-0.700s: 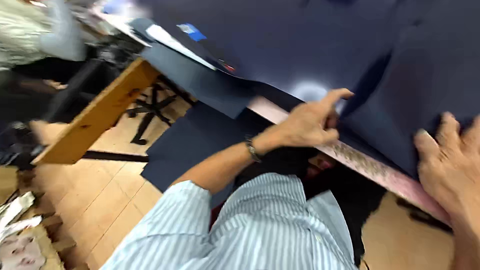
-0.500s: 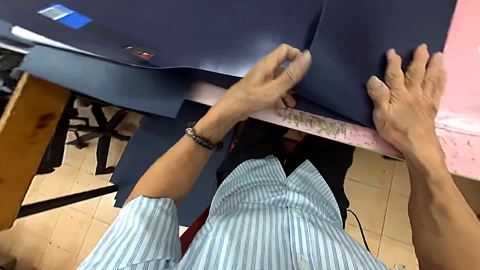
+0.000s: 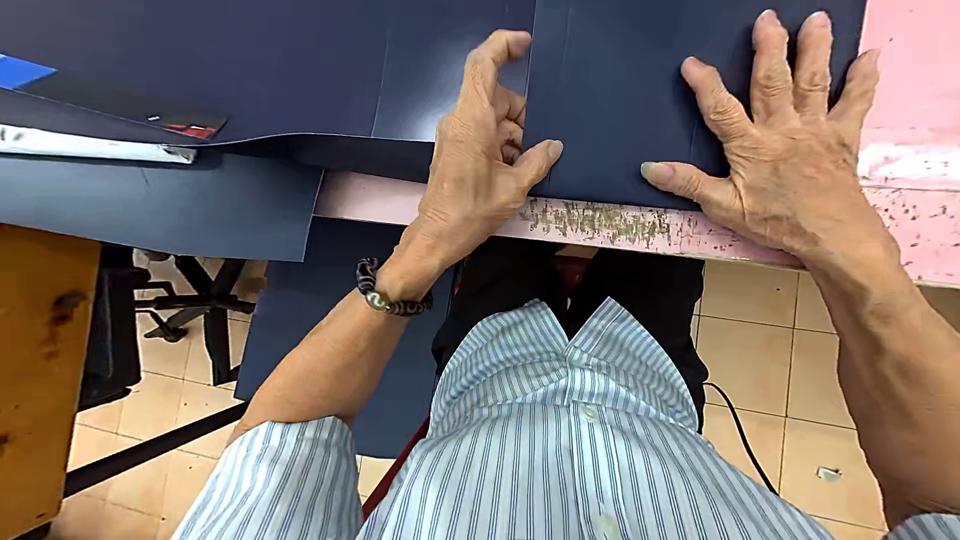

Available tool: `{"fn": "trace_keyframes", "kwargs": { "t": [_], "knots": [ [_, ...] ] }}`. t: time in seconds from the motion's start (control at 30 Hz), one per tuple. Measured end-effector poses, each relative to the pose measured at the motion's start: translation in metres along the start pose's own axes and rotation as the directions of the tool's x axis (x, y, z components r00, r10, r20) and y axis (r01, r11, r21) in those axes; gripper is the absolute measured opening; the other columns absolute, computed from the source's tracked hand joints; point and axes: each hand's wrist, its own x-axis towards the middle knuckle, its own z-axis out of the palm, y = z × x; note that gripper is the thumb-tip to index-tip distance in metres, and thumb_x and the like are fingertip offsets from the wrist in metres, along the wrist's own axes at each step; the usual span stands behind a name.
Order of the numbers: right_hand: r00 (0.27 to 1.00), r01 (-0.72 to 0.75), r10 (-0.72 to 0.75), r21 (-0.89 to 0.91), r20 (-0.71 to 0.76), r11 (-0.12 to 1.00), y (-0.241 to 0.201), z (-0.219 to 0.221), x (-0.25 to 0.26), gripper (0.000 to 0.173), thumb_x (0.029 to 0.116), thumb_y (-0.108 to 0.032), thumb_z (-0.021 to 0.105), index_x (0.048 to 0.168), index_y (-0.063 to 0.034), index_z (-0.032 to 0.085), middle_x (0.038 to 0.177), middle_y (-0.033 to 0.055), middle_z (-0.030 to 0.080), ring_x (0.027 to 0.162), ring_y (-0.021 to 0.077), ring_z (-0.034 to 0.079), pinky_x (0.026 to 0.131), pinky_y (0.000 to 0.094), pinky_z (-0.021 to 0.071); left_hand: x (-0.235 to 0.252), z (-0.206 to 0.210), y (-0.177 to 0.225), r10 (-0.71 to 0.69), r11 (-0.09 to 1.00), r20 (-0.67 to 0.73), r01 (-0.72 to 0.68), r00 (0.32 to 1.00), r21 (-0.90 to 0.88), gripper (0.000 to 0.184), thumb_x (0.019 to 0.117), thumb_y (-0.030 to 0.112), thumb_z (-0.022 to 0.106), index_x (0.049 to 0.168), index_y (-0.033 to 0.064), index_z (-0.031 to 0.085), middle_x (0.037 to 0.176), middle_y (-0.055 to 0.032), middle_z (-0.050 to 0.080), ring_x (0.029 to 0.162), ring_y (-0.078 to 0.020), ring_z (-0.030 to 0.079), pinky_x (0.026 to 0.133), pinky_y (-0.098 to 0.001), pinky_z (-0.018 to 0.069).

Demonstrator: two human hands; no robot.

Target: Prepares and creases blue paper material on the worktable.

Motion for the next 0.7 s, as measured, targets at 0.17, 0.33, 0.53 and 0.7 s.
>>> {"fn": "trace_keyframes", "kwargs": {
  "t": [0.17,0.33,0.53,0.7],
  "knots": [
    [0.997,-0.035,0.037,-0.021,0.075,0.999,-0.002,-0.002,0.003,0.1,0.0811,-0.096,0.02,0.162,-0.0385,0.03,0.17,0.0218,0.016,0.154,0.0544,0.008,0.11,0.0838,0.0007,0.001,0.008,-0.004,0.012,0.996,-0.038,-0.009,0.999,0.083,0.064,0.0922,0.009,0.069,0.144,-0.0082,0.035,0.096,-0.0068,0.064,0.066,-0.0024,0.058,0.057,-0.0153,0.049],
    [0.992,-0.045,0.048,-0.03,0.115,0.999,-0.003,-0.003,0.005,0.1,0.0803,-0.096,0.019,0.162,-0.0401,0.028,0.17,0.0219,0.014,0.154,0.0547,0.007,0.108,0.0853,-0.0002,-0.007,0.02,0.02,0.072,0.833,0.0,-0.06,0.997,0.549,0.045,0.0964,0.007,0.058,0.141,0.0018,0.055,0.135,-0.0249,0.054,0.118,-0.0319,0.057,0.098,-0.0392,0.0474],
    [0.996,0.006,-0.004,-0.027,0.085,1.0,0.001,-0.001,0.003,0.093,0.0868,-0.089,0.02,0.163,-0.0366,0.029,0.169,0.0252,0.017,0.152,0.0583,0.009,0.106,0.0869,0.0014,-0.044,0.068,0.038,0.208,0.727,0.317,-0.363,0.925,0.582,0.073,0.1009,0.054,0.052,0.15,0.0001,0.049,0.155,-0.0234,0.047,0.146,-0.0446,0.04,0.119,-0.0662,0.0245],
    [0.994,0.015,-0.012,-0.031,0.11,0.999,0.001,-0.002,-0.001,0.094,0.0884,-0.088,0.021,0.164,-0.0337,0.024,0.17,0.0249,0.01,0.152,0.0594,0.004,0.106,0.0878,0.0035,-0.049,0.066,0.027,0.207,0.722,0.355,-0.387,0.912,0.574,0.094,0.0932,0.068,0.052,0.157,0.0012,0.037,0.161,-0.0212,0.038,0.149,-0.0426,0.035,0.117,-0.0716,0.0194]
  ]
}}
